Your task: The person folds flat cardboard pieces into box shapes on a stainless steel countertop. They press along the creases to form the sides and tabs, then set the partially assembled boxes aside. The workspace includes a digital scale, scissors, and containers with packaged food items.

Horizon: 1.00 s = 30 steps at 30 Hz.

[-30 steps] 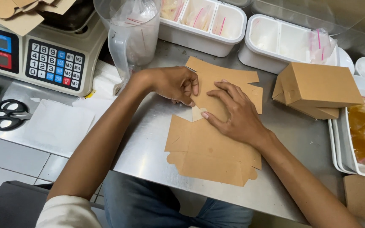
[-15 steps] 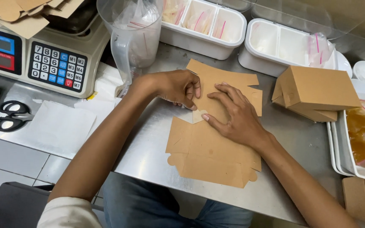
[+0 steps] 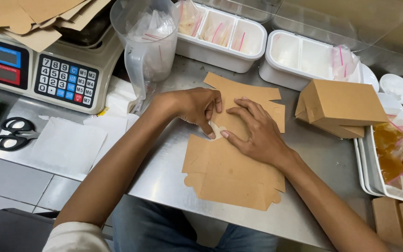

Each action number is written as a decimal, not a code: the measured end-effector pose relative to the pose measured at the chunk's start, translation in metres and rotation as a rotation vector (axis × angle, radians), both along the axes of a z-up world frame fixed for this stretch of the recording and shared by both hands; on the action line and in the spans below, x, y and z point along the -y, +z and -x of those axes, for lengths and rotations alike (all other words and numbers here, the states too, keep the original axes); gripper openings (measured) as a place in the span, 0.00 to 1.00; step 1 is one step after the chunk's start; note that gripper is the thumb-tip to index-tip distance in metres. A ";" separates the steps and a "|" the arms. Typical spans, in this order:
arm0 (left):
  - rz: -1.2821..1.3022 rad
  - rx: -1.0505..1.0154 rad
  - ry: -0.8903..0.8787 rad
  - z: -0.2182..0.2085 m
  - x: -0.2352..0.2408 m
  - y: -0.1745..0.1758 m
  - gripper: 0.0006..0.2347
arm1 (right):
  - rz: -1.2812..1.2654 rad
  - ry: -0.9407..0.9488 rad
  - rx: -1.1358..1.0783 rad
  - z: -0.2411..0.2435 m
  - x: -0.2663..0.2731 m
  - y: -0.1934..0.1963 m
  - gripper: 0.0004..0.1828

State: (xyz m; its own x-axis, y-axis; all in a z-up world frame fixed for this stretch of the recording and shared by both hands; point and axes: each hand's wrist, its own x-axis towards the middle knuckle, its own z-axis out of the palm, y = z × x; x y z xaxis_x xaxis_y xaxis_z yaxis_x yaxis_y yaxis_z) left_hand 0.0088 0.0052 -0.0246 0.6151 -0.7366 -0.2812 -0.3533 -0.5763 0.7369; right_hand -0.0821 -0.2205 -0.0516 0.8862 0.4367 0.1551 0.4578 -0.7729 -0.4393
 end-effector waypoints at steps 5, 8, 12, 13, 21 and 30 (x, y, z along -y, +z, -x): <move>-0.065 0.018 -0.016 0.009 0.002 0.015 0.32 | -0.020 -0.002 -0.006 0.002 0.000 0.004 0.28; -0.089 0.018 -0.023 0.011 0.003 0.015 0.33 | -0.026 0.002 -0.005 0.003 0.000 0.003 0.28; -0.102 -0.006 -0.014 0.014 -0.001 0.028 0.33 | -0.020 0.008 0.009 0.002 0.000 0.001 0.28; -0.103 -0.008 -0.014 0.010 -0.002 0.024 0.33 | -0.021 0.007 0.006 0.001 0.000 0.002 0.28; 0.076 -0.147 0.050 -0.005 -0.013 0.006 0.18 | -0.010 0.015 0.011 0.002 0.000 0.003 0.28; 0.115 -0.161 0.070 -0.006 -0.009 -0.001 0.16 | 0.005 0.018 0.003 0.002 0.002 0.003 0.27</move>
